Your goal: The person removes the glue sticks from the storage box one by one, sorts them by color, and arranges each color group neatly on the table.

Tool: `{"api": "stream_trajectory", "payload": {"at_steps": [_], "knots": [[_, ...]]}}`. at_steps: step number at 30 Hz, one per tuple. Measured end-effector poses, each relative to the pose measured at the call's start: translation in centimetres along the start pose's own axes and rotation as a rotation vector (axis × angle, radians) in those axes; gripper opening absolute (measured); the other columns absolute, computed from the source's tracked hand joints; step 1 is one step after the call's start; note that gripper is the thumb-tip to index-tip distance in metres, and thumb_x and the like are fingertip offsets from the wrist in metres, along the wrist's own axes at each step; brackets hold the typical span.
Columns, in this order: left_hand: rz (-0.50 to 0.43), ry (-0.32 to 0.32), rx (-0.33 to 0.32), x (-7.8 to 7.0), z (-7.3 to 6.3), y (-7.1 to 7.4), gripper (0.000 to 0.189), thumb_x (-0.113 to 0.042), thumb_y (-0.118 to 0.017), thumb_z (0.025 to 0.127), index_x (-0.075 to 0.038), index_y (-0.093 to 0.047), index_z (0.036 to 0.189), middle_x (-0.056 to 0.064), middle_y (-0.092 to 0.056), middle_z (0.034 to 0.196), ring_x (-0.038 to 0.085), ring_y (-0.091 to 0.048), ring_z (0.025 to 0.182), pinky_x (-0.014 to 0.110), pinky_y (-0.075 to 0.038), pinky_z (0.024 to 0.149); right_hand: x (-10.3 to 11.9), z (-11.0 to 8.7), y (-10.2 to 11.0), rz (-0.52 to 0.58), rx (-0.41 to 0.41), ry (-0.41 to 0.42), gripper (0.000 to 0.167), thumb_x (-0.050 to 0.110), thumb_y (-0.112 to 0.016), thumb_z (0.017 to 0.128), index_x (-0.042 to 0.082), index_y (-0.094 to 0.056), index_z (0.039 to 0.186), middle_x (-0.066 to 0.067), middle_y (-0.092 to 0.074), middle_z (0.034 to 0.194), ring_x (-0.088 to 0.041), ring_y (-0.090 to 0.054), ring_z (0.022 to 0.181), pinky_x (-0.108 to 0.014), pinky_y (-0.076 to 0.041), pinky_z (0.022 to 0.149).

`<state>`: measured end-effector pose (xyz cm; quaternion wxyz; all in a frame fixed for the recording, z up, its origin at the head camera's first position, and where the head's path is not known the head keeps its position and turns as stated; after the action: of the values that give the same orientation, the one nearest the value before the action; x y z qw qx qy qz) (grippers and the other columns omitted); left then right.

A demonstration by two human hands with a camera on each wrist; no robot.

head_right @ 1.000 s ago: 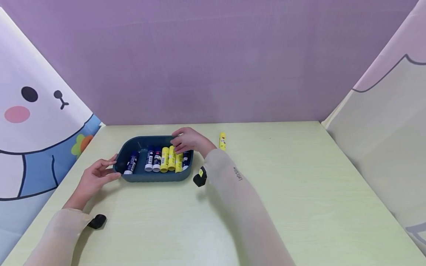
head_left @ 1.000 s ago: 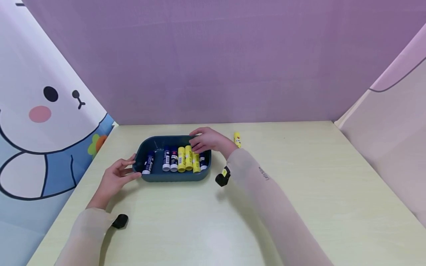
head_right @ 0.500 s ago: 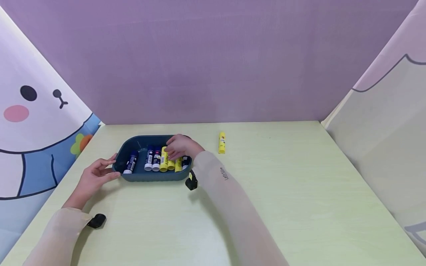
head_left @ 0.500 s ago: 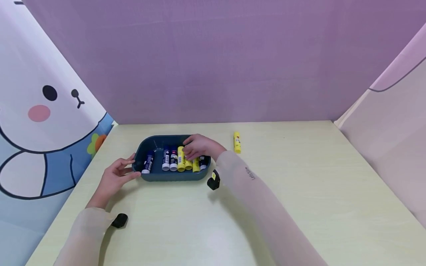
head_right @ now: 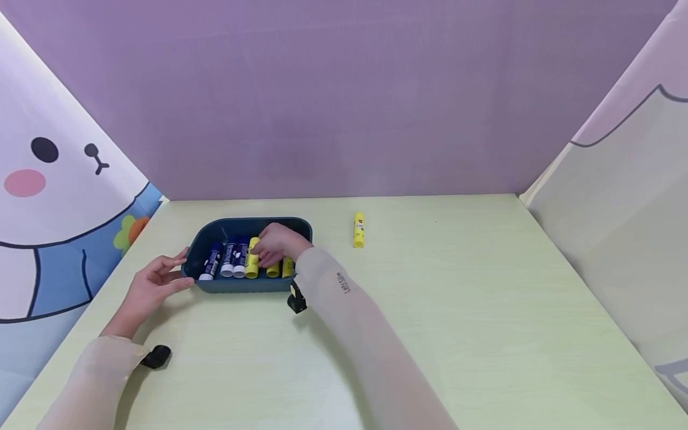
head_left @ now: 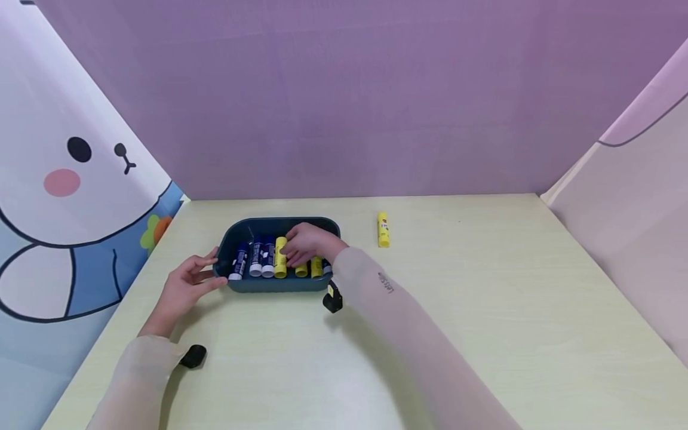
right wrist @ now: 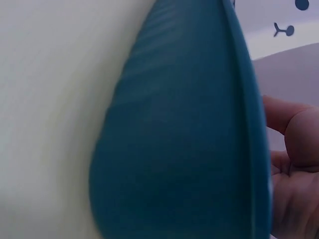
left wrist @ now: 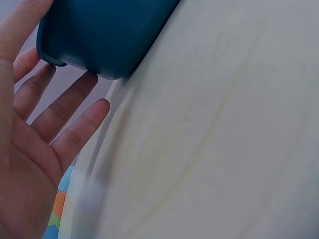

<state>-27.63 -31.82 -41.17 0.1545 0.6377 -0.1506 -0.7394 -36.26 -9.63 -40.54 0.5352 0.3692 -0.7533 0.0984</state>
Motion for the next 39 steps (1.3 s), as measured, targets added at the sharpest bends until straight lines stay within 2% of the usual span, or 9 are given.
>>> {"api": "stream_trajectory", "payload": {"at_steps": [6,12,17,21,24,31,39], "knots": [[-0.003,-0.019,-0.007,-0.1,0.1,0.0,0.046,-0.018,-0.075,0.091,0.001,-0.053,0.126,0.014,-0.035,0.156,-0.008,-0.059,0.101,0.014,-0.051,0.083,0.2,0.4,-1.3,-0.017,-0.034,0.017,0.065,0.008,-0.068,0.095,-0.005,-0.034,0.149,-0.019,-0.067,0.104,-0.031,-0.071,0.085,-0.037,-0.06,0.073],[0.01,-0.016,-0.018,0.0,0.1,0.2,0.046,-0.018,-0.075,0.091,0.001,-0.054,0.126,0.013,-0.036,0.156,-0.009,-0.059,0.101,0.013,-0.051,0.083,0.5,0.4,-1.9,-0.137,-0.123,0.018,0.067,0.013,-0.072,0.093,-0.001,-0.036,0.148,-0.016,-0.063,0.108,-0.028,-0.071,0.075,-0.034,-0.06,0.068],[0.017,-0.004,-0.013,0.0,0.0,0.2,0.047,-0.019,-0.075,0.091,0.001,-0.053,0.126,0.014,-0.035,0.156,-0.009,-0.059,0.1,0.013,-0.051,0.082,0.0,0.4,-2.2,-0.189,-0.166,-0.025,0.066,0.015,-0.074,0.091,0.003,-0.038,0.146,-0.013,-0.062,0.099,-0.024,-0.07,0.069,-0.031,-0.059,0.064],[0.026,0.012,-0.008,0.1,-0.1,0.1,0.047,-0.021,-0.075,0.091,0.001,-0.053,0.127,0.015,-0.034,0.156,-0.009,-0.058,0.1,0.013,-0.05,0.082,-0.6,0.5,-2.4,-0.212,-0.165,-0.053,0.061,0.018,-0.076,0.09,0.004,-0.041,0.138,-0.01,-0.063,0.091,-0.021,-0.069,0.065,-0.028,-0.058,0.06],[0.03,0.016,-0.009,0.1,0.0,0.1,0.048,-0.022,-0.075,0.091,0.001,-0.053,0.127,0.015,-0.033,0.156,-0.009,-0.058,0.099,0.013,-0.05,0.082,-0.8,0.4,-2.4,-0.182,-0.164,-0.054,0.063,0.018,-0.077,0.089,0.005,-0.039,0.137,-0.01,-0.065,0.088,-0.02,-0.068,0.064,-0.028,-0.058,0.059],[0.026,0.012,-0.002,0.1,0.0,-0.1,0.048,-0.022,-0.075,0.092,0.0,-0.053,0.127,0.015,-0.033,0.157,-0.009,-0.058,0.099,0.014,-0.051,0.082,-1.2,0.4,-2.5,-0.078,-0.152,-0.028,0.082,0.011,-0.079,0.086,0.009,-0.027,0.15,-0.013,-0.062,0.091,-0.022,-0.066,0.062,-0.028,-0.057,0.057],[0.02,0.004,-0.005,0.1,0.0,0.0,0.048,-0.021,-0.074,0.092,0.001,-0.052,0.128,0.016,-0.033,0.157,-0.01,-0.057,0.101,0.013,-0.05,0.082,-1.2,0.6,-2.6,-0.032,-0.126,-0.002,0.07,0.008,-0.079,0.086,0.015,-0.033,0.139,-0.015,-0.065,0.088,-0.022,-0.065,0.059,-0.028,-0.057,0.055]]}}
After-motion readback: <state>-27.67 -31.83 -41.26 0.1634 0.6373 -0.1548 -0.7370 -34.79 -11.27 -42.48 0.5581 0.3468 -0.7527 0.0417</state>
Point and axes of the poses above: each hand's wrist, its own z-axis towards the middle knuckle, its own y-axis out of the back of the hand, x = y × z, the point moved 10 cm from there along z, towards the middle knuckle
